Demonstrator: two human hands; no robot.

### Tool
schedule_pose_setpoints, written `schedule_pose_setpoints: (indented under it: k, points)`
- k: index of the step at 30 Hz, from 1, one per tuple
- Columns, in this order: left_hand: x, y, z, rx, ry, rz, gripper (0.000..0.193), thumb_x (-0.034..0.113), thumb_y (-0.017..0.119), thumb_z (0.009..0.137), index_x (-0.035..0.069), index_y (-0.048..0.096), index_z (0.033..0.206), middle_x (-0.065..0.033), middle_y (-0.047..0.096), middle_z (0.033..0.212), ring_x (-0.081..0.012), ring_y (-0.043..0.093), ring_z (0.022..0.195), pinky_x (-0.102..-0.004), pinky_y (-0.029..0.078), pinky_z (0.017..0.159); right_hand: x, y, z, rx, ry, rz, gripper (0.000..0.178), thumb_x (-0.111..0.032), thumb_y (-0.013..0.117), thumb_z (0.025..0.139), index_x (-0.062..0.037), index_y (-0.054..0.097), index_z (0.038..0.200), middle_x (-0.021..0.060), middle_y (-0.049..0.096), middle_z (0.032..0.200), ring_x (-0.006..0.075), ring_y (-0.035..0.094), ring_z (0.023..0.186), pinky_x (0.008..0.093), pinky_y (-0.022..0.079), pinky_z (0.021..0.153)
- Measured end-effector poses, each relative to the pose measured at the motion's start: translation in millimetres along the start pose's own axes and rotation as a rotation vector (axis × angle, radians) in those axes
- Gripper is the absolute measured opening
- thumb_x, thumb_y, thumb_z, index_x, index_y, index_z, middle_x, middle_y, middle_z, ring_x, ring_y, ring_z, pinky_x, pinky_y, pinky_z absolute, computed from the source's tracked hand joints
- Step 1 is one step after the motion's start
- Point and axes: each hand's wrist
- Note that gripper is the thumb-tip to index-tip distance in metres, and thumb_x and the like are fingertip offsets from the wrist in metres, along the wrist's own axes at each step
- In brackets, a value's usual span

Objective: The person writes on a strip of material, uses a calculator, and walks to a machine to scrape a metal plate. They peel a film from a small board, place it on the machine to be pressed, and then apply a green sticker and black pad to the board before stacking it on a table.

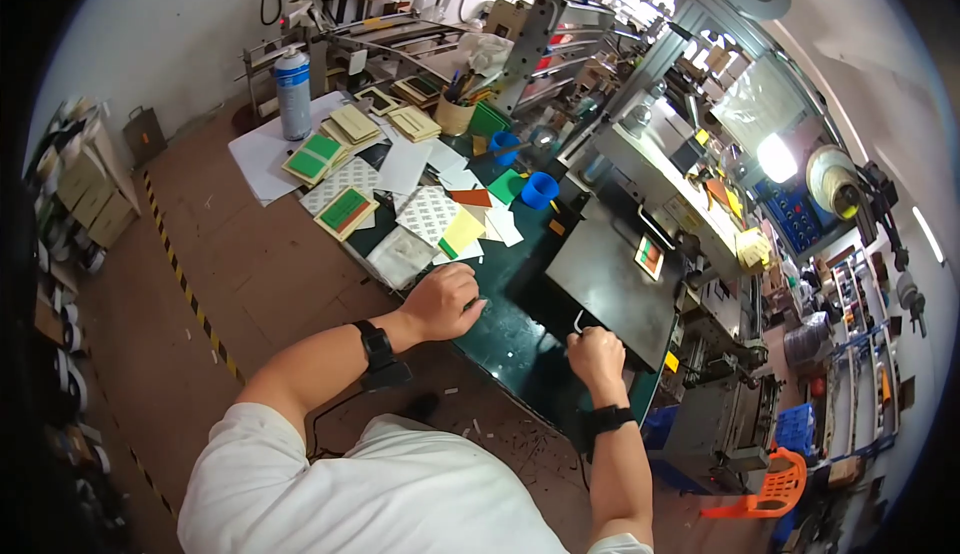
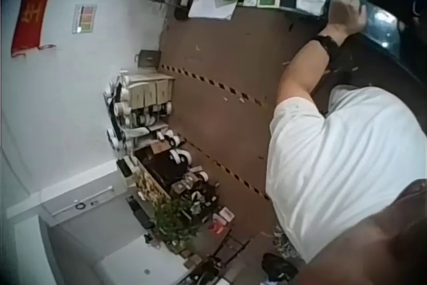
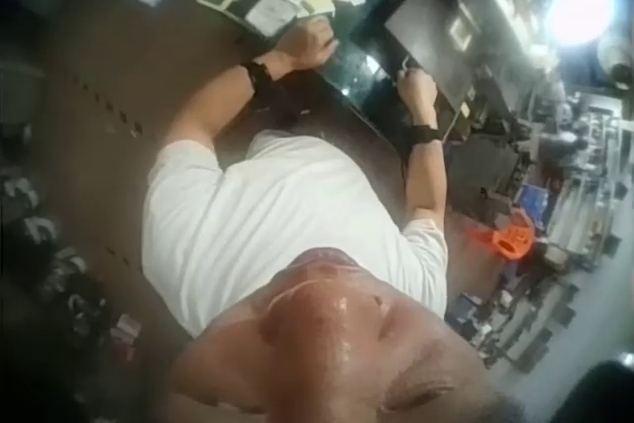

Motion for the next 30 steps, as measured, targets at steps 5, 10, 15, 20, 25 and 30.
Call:
schedule_pose_setpoints:
  k: [5,10,15,20,25,30]
  points:
    - [2,-6,5,-0.008,-0.030,-0.043,0.014,0.009,0.073,0.078,0.003,0.061,0.075,-0.0120,0.065,0.086,-0.0328,0.064,0.096,-0.0410,0.052,0.084,-5,-7,-27,-0.055,-0.052,0.067,0.032,-0.030,0.062,0.084,-0.0003,0.070,0.075,0.0252,0.067,0.076,0.0452,0.066,0.078,0.0519,0.054,0.077]
    - [6,-7,10,-0.001,-0.070,-0.089,0.012,0.005,0.074,0.077,0.003,0.062,0.075,-0.0118,0.067,0.086,-0.0332,0.066,0.096,-0.0412,0.053,0.084,-11,-6,-42,-0.102,-0.075,0.136,0.033,-0.031,0.063,0.086,-0.0001,0.068,0.074,0.0242,0.066,0.072,0.0449,0.065,0.075,0.0509,0.054,0.074]
    - [7,-5,13,-0.004,-0.078,-0.076,0.011,0.004,0.074,0.077,0.003,0.063,0.075,-0.0116,0.068,0.086,-0.0336,0.066,0.095,-0.0415,0.053,0.084,-10,-18,-55,-0.219,-0.093,0.316,0.037,-0.033,0.067,0.085,0.0012,0.064,0.072,0.0219,0.064,0.066,0.0432,0.065,0.070,0.0483,0.052,0.068]
    - [6,2,18,-0.018,-0.083,-0.061,0.010,0.003,0.073,0.077,0.002,0.064,0.074,-0.0118,0.069,0.085,-0.0339,0.067,0.094,-0.0417,0.054,0.083,-11,-29,-73,-0.298,-0.160,0.470,0.039,-0.034,0.073,0.083,0.0028,0.063,0.075,0.0193,0.063,0.064,0.0403,0.064,0.065,0.0444,0.051,0.062]
    - [9,-1,18,-0.016,-0.157,-0.012,0.006,0.001,0.072,0.078,0.001,0.066,0.076,-0.0125,0.070,0.085,-0.0344,0.068,0.094,-0.0427,0.054,0.082,9,-37,-96,-0.353,-0.232,0.525,0.037,-0.034,0.076,0.081,0.0020,0.065,0.082,0.0178,0.066,0.069,0.0367,0.066,0.064,0.0413,0.052,0.062]
    - [57,-19,47,-0.051,-0.067,-0.133,0.006,0.000,0.072,0.078,0.002,0.067,0.079,-0.0136,0.070,0.084,-0.0337,0.068,0.087,-0.0408,0.055,0.078,91,-52,-140,0.145,-0.185,0.837,0.036,-0.031,0.080,0.078,0.0001,0.066,0.089,0.0159,0.069,0.084,0.0330,0.068,0.072,0.0393,0.053,0.065]
Point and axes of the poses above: each hand's wrist, its own z-axis towards the middle knuckle, its own y-axis out of the palm, x = y × z
